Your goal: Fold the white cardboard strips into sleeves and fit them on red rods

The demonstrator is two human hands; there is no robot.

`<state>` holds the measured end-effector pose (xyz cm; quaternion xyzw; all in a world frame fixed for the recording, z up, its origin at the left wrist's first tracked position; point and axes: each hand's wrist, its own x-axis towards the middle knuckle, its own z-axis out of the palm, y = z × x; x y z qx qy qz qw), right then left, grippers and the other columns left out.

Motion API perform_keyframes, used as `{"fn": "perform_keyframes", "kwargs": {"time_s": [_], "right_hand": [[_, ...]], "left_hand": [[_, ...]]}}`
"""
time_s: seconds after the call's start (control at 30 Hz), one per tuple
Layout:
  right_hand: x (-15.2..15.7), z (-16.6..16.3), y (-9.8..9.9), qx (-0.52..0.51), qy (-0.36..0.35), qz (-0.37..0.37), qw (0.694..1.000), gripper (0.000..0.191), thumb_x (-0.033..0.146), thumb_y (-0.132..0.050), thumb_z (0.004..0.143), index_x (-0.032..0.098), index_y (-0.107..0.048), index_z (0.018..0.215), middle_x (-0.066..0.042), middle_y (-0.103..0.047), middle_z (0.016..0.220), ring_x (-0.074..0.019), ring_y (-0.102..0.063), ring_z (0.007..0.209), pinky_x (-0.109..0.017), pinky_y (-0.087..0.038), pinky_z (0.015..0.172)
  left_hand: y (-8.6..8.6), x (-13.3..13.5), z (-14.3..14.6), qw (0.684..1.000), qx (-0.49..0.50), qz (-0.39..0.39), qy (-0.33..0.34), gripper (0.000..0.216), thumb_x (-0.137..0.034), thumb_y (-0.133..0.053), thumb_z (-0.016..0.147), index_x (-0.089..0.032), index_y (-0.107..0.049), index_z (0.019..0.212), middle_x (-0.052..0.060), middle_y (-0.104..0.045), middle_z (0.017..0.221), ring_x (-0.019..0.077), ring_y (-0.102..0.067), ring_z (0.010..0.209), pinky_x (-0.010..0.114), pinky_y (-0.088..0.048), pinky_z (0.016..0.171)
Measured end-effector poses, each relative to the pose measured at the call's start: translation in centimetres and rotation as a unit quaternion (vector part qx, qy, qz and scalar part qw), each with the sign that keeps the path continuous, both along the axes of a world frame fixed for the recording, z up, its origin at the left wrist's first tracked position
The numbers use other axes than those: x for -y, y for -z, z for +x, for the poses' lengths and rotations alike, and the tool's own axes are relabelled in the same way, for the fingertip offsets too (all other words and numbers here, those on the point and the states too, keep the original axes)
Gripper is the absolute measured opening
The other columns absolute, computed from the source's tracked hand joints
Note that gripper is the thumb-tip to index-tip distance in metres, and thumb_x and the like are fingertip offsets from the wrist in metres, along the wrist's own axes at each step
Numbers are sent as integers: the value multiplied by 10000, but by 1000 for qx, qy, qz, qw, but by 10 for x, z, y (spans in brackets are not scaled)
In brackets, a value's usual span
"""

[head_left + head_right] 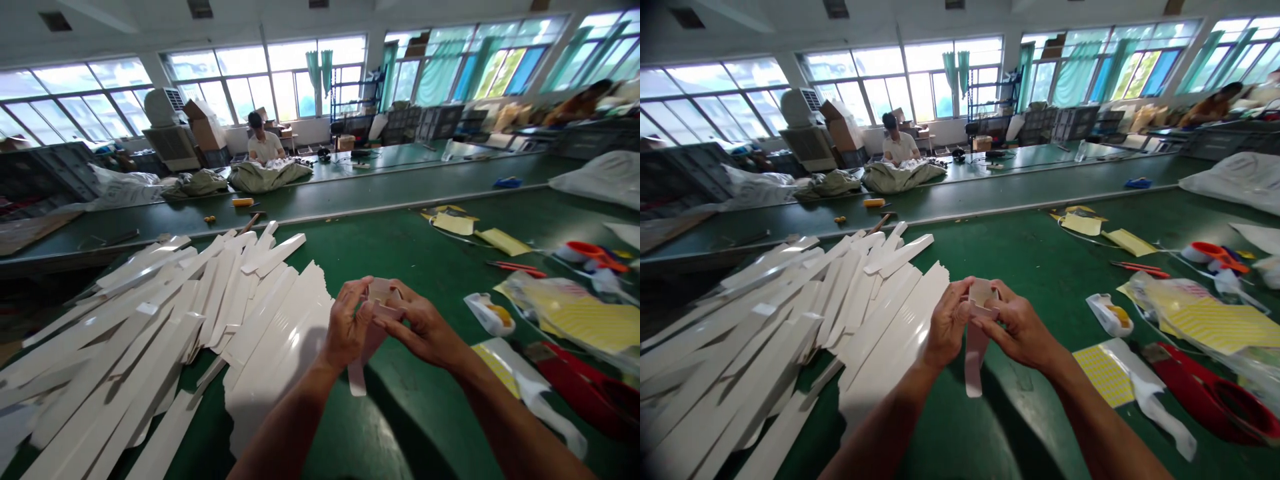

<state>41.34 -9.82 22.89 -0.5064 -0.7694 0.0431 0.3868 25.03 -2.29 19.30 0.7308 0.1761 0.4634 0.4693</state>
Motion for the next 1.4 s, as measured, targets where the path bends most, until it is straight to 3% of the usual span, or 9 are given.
{"fn": "perform_keyframes", "kwargs": {"time_s": [0.17, 0.27, 0.43, 0.63, 0.77, 0.93, 1.07, 1.2, 1.4], "right_hand": [[2, -13, 21, -116, 61, 48, 990, 297, 289, -470, 970, 230, -603, 1229, -89, -668, 1178, -213, -634, 1084, -336, -530, 893], [2, -27, 34, -190, 174, 46, 965, 393, 312, -517, 956, 215, -492, 1335, -103, -672, 1158, -196, -685, 967, -292, -561, 776], [-3, -47, 33, -181, 293, 91, 934, 211, 322, -596, 912, 190, -575, 1076, -49, -693, 844, -153, -657, 647, -224, -488, 502], [-10, -51, 25, -137, 292, 148, 935, 87, 231, -560, 939, 200, -614, 1000, -53, -713, 904, -147, -679, 709, -250, -550, 661], [-15, -49, 24, -71, 267, 193, 942, 89, 147, -557, 919, 192, -610, 975, -70, -707, 904, -168, -691, 794, -276, -556, 724], [-16, -47, 26, 7, 238, 245, 940, 140, 93, -552, 897, 195, -612, 972, -103, -690, 939, -213, -684, 933, -322, -555, 782], [-15, -47, 22, -49, 243, 198, 948, 105, 135, -518, 908, 204, -587, 868, -82, -654, 904, -192, -658, 863, -318, -533, 748], [-17, -45, 16, -235, 236, 33, 942, 24, 202, -563, 851, 207, -549, 869, -27, -617, 835, -148, -604, 697, -264, -494, 615], [-21, -34, 8, -291, 138, -64, 945, 225, 180, -520, 800, 202, -672, 964, -26, -649, 882, -168, -617, 810, -291, -484, 720]], "left_hand": [[7, 10, 10, 993, 40, -47, -98, 262, -341, -579, 926, -186, -570, 1137, 63, -621, 1047, 159, -626, 903, 285, -537, 811], [6, 16, 11, 986, 28, -49, -154, 202, -281, -589, 903, -191, -564, 1082, 53, -630, 1033, 151, -636, 877, 283, -543, 795], [-11, 20, 13, 973, -46, -1, -225, 238, -148, -523, 863, -174, -585, 1091, 66, -655, 997, 164, -643, 860, 298, -554, 790], [-17, 21, 13, 967, -83, 89, -224, 396, -126, -417, 900, -118, -620, 1240, 123, -632, 1024, 190, -628, 937, 317, -536, 851], [-13, 21, 14, 987, -18, -67, -143, 401, -257, -384, 986, -154, -601, 1307, 120, -625, 1197, 187, -606, 1118, 319, -481, 1004], [-12, 21, 20, 953, 102, -277, -65, 416, -414, -439, 989, -205, -635, 1290, 72, -637, 1308, 206, -541, 1275, 337, -383, 1121], [-19, 18, 23, 904, 153, -400, -9, 522, -340, -592, 879, -185, -546, 1375, 46, -681, 1137, 170, -633, 1073, 291, -465, 989], [-29, 14, 28, 871, 165, -462, -12, 484, -186, -557, 757, -139, -563, 1239, 21, -647, 930, 128, -635, 798, 233, -500, 736], [-24, 14, 39, 917, 93, -359, -147, 129, -163, -481, 785, -171, -553, 892, -14, -577, 766, 122, -559, 683, 227, -440, 625]]}}
